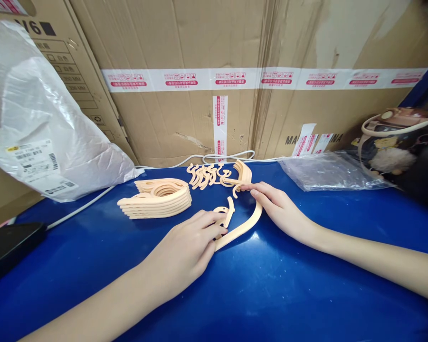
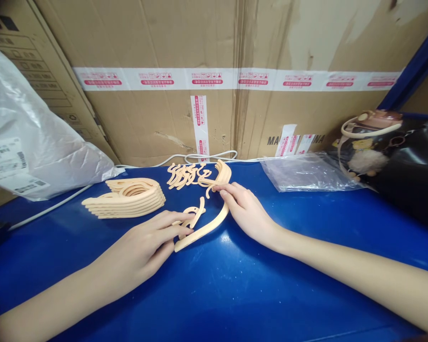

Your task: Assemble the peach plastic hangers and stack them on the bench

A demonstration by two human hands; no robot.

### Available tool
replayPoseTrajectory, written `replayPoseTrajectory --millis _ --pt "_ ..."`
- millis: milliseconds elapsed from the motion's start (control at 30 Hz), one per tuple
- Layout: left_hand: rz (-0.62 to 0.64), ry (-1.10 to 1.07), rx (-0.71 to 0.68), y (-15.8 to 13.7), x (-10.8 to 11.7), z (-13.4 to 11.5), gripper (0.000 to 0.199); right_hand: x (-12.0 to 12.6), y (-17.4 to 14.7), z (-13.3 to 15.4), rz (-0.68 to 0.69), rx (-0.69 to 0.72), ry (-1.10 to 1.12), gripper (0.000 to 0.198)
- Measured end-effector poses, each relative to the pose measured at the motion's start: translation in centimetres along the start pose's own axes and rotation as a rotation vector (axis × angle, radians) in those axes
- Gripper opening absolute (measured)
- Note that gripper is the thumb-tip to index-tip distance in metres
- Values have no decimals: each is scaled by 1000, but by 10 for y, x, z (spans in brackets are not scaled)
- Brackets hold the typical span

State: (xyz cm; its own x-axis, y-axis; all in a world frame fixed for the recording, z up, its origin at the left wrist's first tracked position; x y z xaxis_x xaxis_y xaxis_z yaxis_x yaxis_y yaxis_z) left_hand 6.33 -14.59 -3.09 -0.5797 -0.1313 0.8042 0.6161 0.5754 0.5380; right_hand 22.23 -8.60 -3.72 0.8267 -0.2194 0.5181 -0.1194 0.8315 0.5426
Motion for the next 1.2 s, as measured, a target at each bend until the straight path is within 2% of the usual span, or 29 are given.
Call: replayPoseTrajectory --millis 167,300,533,867,1033,1200 --pt "-30 23 96 4 5 1 18 0 0 -2 -5 2 37 31" --pt "-32 88 137 3 6 4 30 -1 0 -2 -3 -5 56 30" --pt "55 21 82 2 -2 -3 27 -1 0 1 -6 -3 37 30" --pt "86 -23 10 3 -5 -9 31 -4 -2 3 30 28 -47 28" --pt "84 2 -33 1 -5 -10 36 -10 -3 4 106 53 -58 19" --pt "66 42 -79 3 -5 -11 29 -18 -11 24 258 232 -26 19"
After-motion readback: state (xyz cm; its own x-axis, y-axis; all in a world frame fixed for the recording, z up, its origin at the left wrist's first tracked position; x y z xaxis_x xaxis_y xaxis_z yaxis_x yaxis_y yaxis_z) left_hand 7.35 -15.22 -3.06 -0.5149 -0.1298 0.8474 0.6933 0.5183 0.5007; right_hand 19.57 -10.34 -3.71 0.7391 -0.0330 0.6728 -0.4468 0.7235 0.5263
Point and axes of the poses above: each hand's wrist, its own y-axis towards the middle knuckle, its own x-axis out of the back of the hand, z = x × y, the point moved 8 cm from there along y, towards the middle knuckle, and after that the axes turned 12 degrees about -z, right-handed, at the moved point
